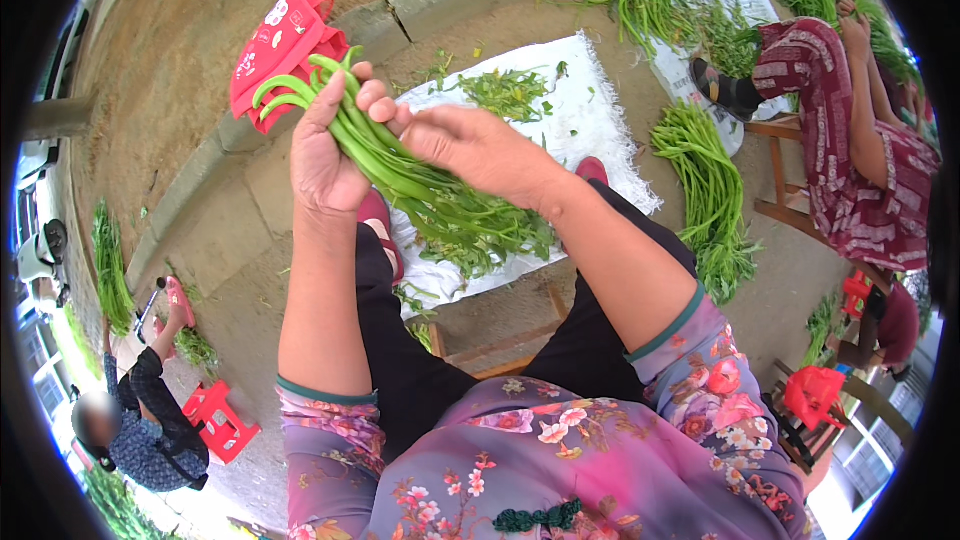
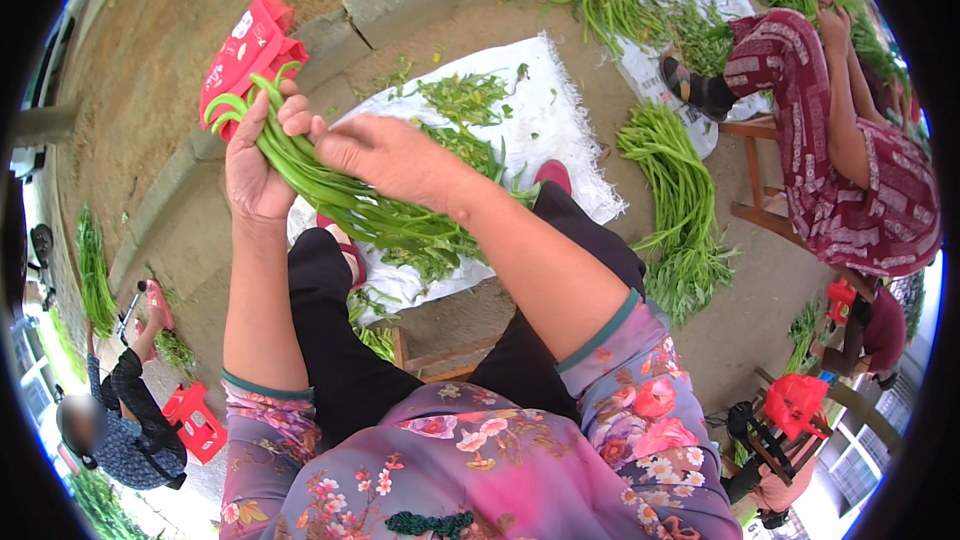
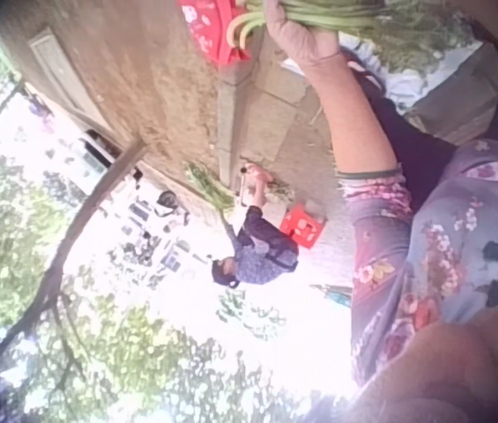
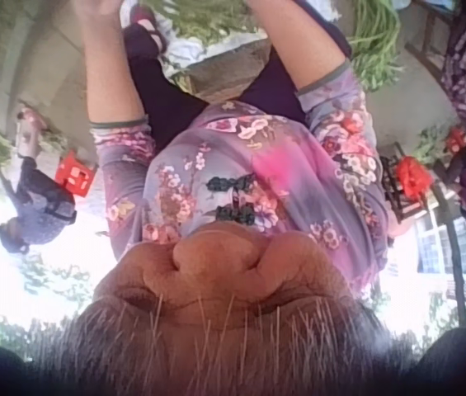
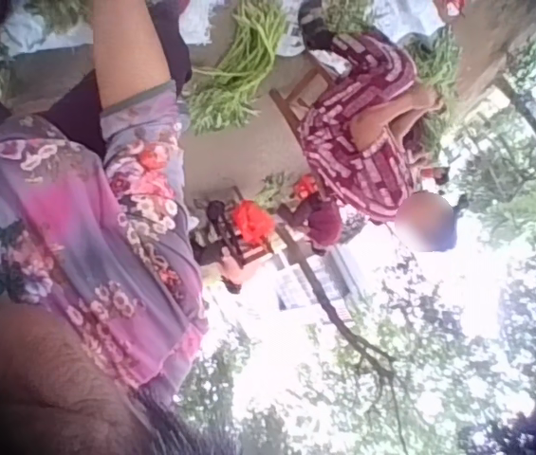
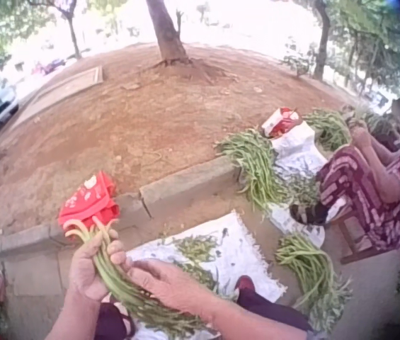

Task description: The person uses their hands to break and clean long green beans one by one while sitting outside with a group of people.

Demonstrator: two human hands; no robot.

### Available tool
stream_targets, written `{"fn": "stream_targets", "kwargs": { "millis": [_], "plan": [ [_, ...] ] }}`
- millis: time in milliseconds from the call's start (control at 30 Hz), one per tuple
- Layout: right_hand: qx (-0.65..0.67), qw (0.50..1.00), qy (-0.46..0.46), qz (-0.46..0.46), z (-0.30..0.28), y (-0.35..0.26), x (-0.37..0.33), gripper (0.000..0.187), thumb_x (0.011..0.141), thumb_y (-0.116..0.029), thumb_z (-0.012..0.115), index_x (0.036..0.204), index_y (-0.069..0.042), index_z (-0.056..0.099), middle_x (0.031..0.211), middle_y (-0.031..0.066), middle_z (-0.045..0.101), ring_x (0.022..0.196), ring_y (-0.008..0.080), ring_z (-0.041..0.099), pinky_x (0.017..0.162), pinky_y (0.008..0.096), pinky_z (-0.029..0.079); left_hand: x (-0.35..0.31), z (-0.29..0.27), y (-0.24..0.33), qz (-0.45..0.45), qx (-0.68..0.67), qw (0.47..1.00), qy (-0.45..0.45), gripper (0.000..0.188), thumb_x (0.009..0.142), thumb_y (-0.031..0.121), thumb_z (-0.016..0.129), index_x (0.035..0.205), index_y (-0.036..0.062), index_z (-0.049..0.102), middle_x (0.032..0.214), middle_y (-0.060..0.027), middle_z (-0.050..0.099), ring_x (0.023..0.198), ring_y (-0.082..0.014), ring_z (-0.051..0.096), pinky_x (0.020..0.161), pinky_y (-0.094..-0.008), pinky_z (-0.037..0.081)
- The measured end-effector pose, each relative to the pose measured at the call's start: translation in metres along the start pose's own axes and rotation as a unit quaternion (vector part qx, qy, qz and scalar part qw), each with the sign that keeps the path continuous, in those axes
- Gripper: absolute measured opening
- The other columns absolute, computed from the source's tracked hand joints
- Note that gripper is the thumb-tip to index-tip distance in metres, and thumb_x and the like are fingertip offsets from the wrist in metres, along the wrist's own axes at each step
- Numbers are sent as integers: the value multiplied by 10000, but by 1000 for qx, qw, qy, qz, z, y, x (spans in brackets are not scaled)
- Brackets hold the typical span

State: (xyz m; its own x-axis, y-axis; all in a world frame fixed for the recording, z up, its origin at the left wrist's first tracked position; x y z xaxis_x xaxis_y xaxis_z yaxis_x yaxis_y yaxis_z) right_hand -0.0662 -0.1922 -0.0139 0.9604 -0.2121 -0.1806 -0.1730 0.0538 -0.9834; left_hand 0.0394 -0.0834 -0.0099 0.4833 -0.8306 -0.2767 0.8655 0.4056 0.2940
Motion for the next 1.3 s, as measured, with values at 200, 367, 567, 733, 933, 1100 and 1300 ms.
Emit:
{"fn": "stream_targets", "kwargs": {
  "millis": [200, 367, 567, 733, 933, 1100, 1300],
  "plan": [
    [-69, 981, 177, -35, -49, 14, 2, 239, 844, -191, 579, 923, 24, 648, 816, 141, 677, 738, 212, 645, 711, 325, 496, -8, -9, 43, 64, -41, 997, -25, 182, 959, 152, 478, 1048, -6, 465, 769, -26, 394, 656, -138, 444, 849, -379, 464],
    [-115, 975, 188, -13, -63, 13, -7, 204, 820, -177, 598, 839, 15, 664, 729, 139, 664, 669, 231, 637, 664, 329, 493, -19, -11, 67, 94, -70, 992, -38, 150, 959, 143, 477, 1005, 11, 425, 752, -25, 368, 593, -118, 405, 805, -361, 449],
    [-201, 960, 191, 31, -75, 5, -12, 215, 806, -201, 622, 827, 7, 675, 738, 145, 667, 688, 277, 641, 655, 360, 491, -26, -4, 79, 93, -104, 986, -89, 89, 956, 100, 453, 957, 47, 382, 743, -21, 351, 530, -107, 376, 777, -341, 428],
    [-222, 959, 172, 44, -76, 4, -15, 171, 797, -166, 621, 835, -11, 684, 751, 138, 671, 710, 288, 642, 672, 372, 498, -34, 10, 81, 114, -87, 980, -137, 92, 958, 107, 441, 940, 44, 377, 720, -21, 363, 442, -98, 370, 682, -292, 437],
    [-176, 969, 169, -43, -63, 20, -13, 158, 793, -16, 514, 836, 18, 662, 679, 99, 649, 595, 167, 593, 594, 304, 476, -38, 19, 83, 117, -67, 975, -179, 117, 935, 93, 477, 888, 52, 378, 680, -24, 385, 411, -96, 375, 584, -264, 439],
    [-219, 967, 125, -38, -53, 5, -12, 181, 765, -16, 498, 845, 13, 658, 681, 109, 646, 582, 160, 584, 576, 297, 474, -43, 27, 86, 145, -113, 959, -215, 173, 915, 81, 505, 814, 74, 365, 638, -23, 381, 391, -101, 376, 523, -252, 440],
    [-242, 957, 148, -56, -48, 5, -7, 138, 791, -116, 610, 851, -4, 666, 710, 144, 655, 643, 216, 641, 612, 325, 491, -43, 30, 93, 179, -135, 947, -230, 196, 900, 56, 526, 805, 80, 357, 637, -21, 386, 376, -98, 377, 462, -233, 436]
  ]
}}
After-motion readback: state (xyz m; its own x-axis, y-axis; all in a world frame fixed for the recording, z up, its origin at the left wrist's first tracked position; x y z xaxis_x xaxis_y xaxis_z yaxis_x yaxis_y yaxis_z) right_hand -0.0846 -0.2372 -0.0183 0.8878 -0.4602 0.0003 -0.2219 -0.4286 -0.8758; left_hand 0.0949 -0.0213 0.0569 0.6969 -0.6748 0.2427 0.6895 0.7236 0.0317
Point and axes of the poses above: each hand's wrist, its own x-axis towards the middle knuckle, its own z-axis out of the palm, y = z × x, the point moved 4 cm from there along x, towards the middle knuckle
